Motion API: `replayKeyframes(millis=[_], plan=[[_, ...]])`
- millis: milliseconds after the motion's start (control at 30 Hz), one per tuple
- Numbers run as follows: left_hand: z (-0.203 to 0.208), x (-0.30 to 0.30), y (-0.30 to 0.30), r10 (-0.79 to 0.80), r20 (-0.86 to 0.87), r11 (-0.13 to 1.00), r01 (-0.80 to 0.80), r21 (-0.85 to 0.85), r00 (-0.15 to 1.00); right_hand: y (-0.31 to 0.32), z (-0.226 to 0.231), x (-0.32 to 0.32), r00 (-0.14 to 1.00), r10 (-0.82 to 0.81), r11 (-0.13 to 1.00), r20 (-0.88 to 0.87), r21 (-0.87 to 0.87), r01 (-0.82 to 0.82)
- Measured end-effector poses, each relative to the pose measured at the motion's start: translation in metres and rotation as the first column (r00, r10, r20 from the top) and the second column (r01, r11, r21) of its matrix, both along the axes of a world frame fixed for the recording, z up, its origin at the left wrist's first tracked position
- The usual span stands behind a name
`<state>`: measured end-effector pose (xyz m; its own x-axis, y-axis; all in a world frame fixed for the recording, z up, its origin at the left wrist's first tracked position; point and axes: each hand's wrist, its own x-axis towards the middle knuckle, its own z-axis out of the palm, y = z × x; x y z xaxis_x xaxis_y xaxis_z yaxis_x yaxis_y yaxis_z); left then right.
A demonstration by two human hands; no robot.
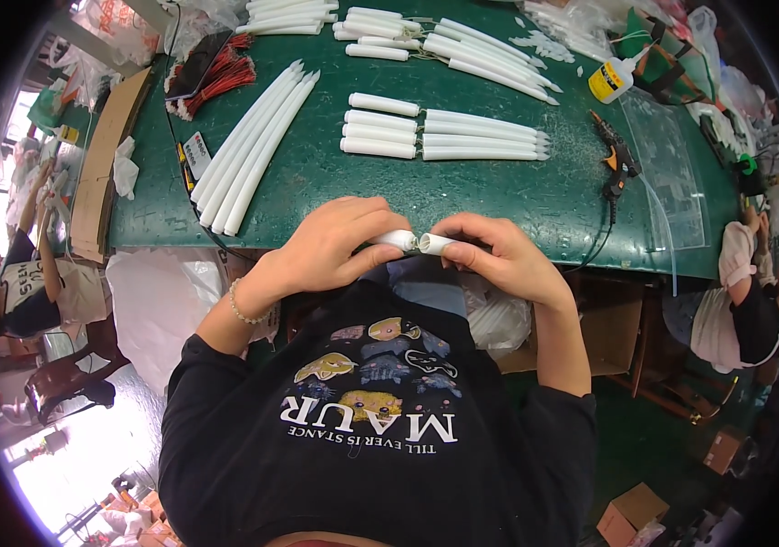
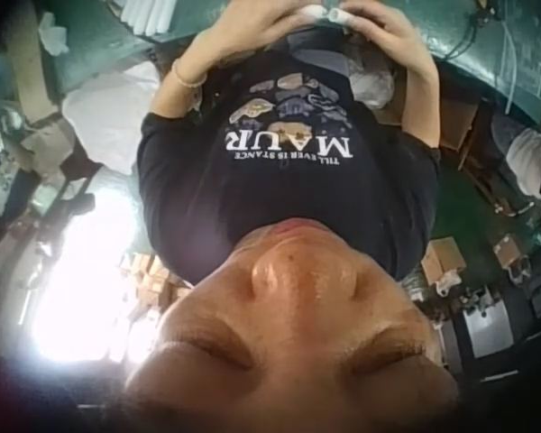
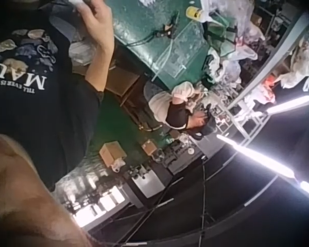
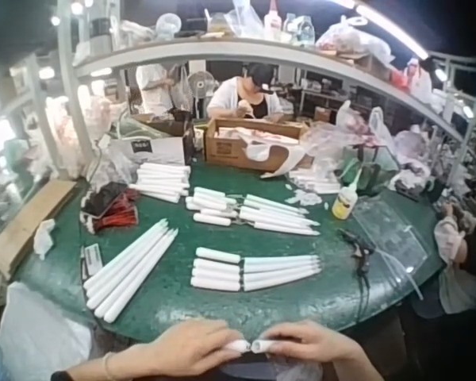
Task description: Applying glue and joining white tapered plastic components at a factory workbench.
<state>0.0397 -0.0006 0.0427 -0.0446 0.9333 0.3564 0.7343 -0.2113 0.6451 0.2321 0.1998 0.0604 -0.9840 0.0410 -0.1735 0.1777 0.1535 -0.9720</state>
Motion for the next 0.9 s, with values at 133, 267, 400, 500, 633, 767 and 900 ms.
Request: replayKeyframes(millis=[133,267,400,500,633,767,900], plan=[[-0.001,0.001,-0.001,0.020,0.031,1.000,-0.020,0.009,0.999,0.000,-0.001,0.000,1.000,0.007,1.000,-0.006,-0.007,-0.007],[-0.002,0.002,0.000,0.014,0.034,1.000,-0.015,0.023,0.999,0.000,-0.001,-0.001,1.000,0.024,1.000,0.005,0.002,-0.024],[0.004,0.000,0.000,-0.034,0.010,0.999,0.033,0.020,0.999,0.001,-0.003,-0.001,1.000,0.029,1.000,-0.004,-0.008,-0.029],[0.004,-0.001,0.000,-0.048,0.000,0.999,0.048,0.019,0.999,0.001,-0.002,0.000,0.999,0.047,0.999,0.000,0.019,-0.047],[0.009,-0.001,-0.002,-0.010,0.066,0.997,0.016,-0.081,0.998,0.001,0.000,0.001,0.996,0.084,0.994,-0.028,0.072,-0.082],[0.013,0.000,-0.003,-0.026,0.049,0.993,0.031,-0.110,0.998,0.002,-0.003,0.003,0.997,0.066,0.997,-0.042,0.043,-0.064],[0.010,0.000,-0.004,-0.051,0.024,0.994,0.053,-0.091,0.998,0.001,-0.002,0.003,0.998,0.046,0.998,-0.035,0.038,-0.045]])
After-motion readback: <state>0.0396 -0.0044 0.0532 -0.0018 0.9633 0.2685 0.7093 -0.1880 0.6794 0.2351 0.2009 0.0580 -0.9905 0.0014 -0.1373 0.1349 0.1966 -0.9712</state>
